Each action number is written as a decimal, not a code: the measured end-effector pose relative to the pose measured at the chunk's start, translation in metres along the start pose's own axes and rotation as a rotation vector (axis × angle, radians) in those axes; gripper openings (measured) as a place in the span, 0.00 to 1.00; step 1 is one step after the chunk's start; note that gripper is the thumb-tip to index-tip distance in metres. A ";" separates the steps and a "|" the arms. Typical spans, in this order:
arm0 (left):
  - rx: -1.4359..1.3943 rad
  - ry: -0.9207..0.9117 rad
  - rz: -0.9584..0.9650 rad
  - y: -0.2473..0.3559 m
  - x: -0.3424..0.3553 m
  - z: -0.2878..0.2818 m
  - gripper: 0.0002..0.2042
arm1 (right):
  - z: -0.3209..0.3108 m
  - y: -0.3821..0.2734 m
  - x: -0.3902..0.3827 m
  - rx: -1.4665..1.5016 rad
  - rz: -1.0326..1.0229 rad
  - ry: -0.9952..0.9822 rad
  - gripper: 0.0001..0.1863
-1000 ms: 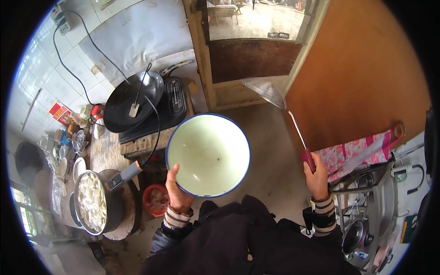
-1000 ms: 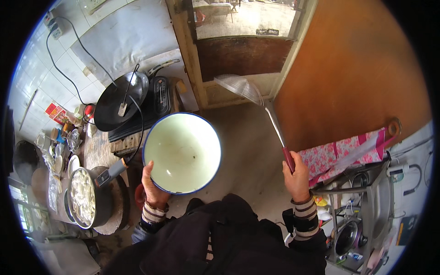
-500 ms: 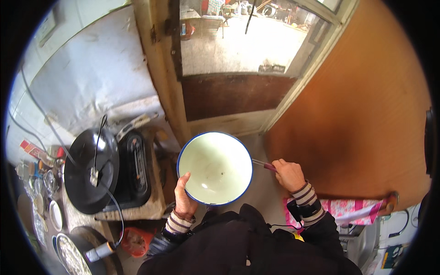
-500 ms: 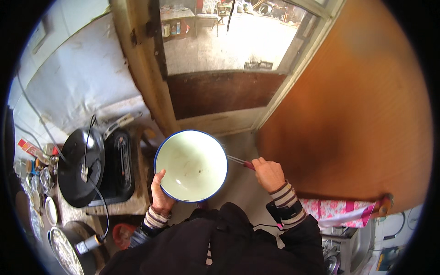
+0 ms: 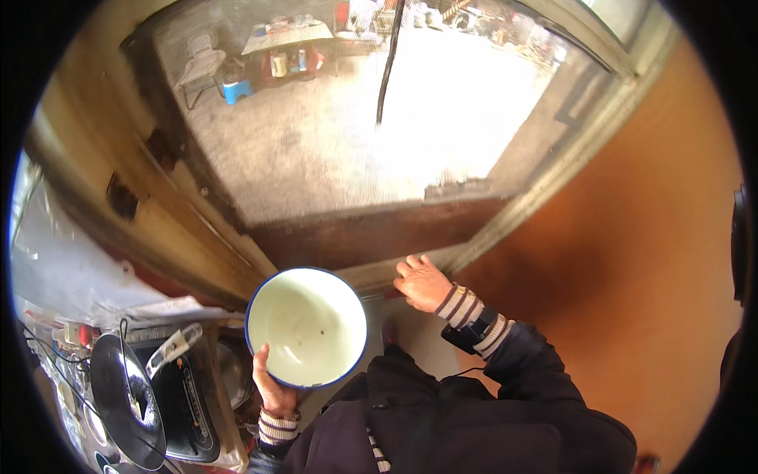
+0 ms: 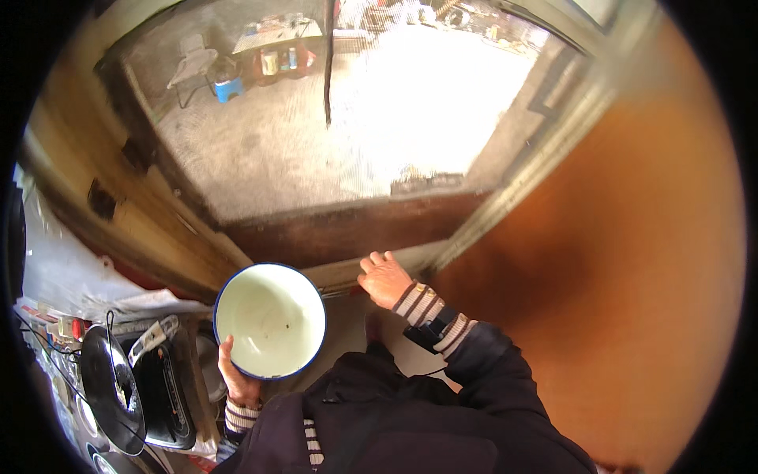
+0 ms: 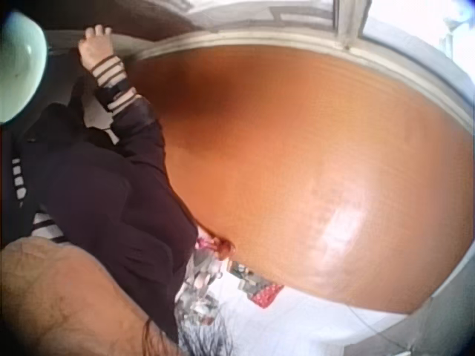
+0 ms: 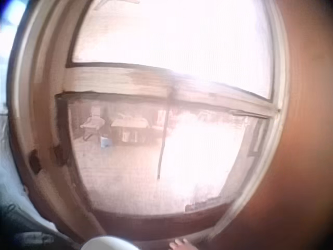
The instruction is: The person stirs dumplings in a large pot of boiling water using a wooden spatula, then uses a wire skimmer to lift dumplings from the pot and place them into a bowl. The person briefly walks to another room and returns before covering the pot with a lid.
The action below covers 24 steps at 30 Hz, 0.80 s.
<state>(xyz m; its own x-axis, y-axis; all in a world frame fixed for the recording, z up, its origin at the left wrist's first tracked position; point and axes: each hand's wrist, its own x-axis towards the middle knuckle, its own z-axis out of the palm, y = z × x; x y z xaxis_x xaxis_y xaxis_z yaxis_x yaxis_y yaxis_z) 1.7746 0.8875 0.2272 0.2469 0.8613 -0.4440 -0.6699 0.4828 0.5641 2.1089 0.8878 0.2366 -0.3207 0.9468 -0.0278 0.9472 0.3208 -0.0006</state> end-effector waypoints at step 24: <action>-0.040 0.208 0.134 -0.006 0.139 0.114 0.27 | 0.059 0.134 0.110 0.146 -0.124 -0.052 0.14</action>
<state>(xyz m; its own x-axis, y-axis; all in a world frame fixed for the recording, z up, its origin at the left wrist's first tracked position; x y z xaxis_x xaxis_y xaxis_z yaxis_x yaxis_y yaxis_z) 1.8930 1.0229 0.2417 0.0070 0.8643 -0.5029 -0.7152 0.3558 0.6016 2.2005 1.0336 0.1744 -0.4374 0.8966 -0.0697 0.8929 0.4238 -0.1518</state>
